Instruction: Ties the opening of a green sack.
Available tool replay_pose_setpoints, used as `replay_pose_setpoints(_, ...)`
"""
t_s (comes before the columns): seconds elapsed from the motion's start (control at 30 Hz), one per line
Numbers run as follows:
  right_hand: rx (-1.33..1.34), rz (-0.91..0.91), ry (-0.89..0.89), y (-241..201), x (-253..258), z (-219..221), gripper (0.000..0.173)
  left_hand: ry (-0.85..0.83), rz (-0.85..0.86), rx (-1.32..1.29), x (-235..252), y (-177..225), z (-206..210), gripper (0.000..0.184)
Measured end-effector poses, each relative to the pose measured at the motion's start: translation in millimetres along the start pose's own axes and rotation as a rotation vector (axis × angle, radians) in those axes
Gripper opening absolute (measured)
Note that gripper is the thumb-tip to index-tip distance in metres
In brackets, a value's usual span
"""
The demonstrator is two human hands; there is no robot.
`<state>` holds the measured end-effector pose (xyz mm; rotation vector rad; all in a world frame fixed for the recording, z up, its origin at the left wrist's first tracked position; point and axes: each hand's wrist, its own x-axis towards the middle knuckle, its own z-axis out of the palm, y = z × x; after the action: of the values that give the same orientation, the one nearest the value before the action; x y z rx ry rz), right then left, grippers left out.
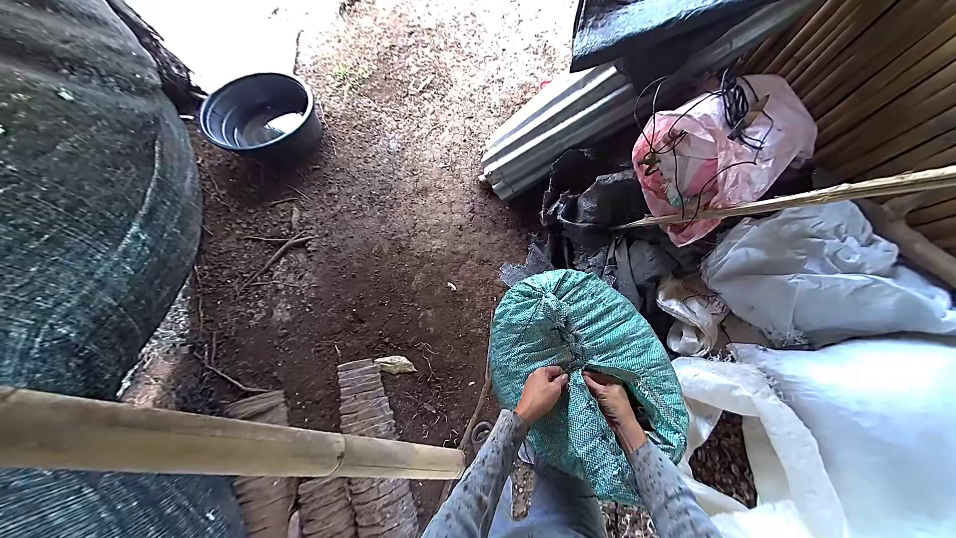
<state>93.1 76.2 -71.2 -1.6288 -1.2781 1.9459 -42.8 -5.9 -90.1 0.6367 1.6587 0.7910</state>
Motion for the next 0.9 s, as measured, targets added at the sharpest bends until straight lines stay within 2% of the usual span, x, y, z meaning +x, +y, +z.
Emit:
replay_pose_setpoints(0.13,-0.068,-0.056,0.036,5,2,3,0.007,-0.110,0.026,0.148,3,8,-5,0.029)
replay_pose_setpoints(0.27,-0.063,0.006,0.028,4,4,0,0.008,-0.164,0.085,0.206,2,8,-6,0.029)
replay_pose_setpoints(0.4,0.030,0.092,-0.068,4,5,-4,0.007,-0.237,0.148,0.206,4,5,-13,0.026)
replay_pose_setpoints(0.5,-0.097,0.047,-0.171,-5,0,-4,0.015,-0.267,0.122,0.401,-1,19,-21,0.028)
replay_pose_setpoints(0.57,-0.293,-0.062,-0.200,-6,1,-7,0.020,-0.081,0.119,0.537,-15,33,-18,0.033)
replay_pose_setpoints(0.63,-0.490,-0.152,-0.197,-5,3,-15,0.022,0.236,0.254,0.575,-29,38,1,0.037)
replay_pose_setpoints(0.67,-0.574,-0.174,-0.204,-8,2,-19,0.024,0.300,0.283,0.576,-33,41,9,0.042)
replay_pose_setpoints(0.73,-0.717,-0.197,-0.249,-16,-1,-26,0.028,0.078,0.089,0.546,-40,56,18,0.057)
replay_pose_setpoints(0.8,-0.828,-0.242,-0.297,-19,1,-34,0.029,-0.115,0.018,0.455,-33,55,20,0.046)
replay_pose_setpoints(0.83,-0.870,-0.258,-0.311,-20,3,-39,0.031,-0.141,0.051,0.429,-29,50,17,0.035)
replay_pose_setpoints(0.9,-0.990,-0.273,-0.332,-26,2,-43,0.034,-0.109,0.101,0.416,-28,43,7,0.026)
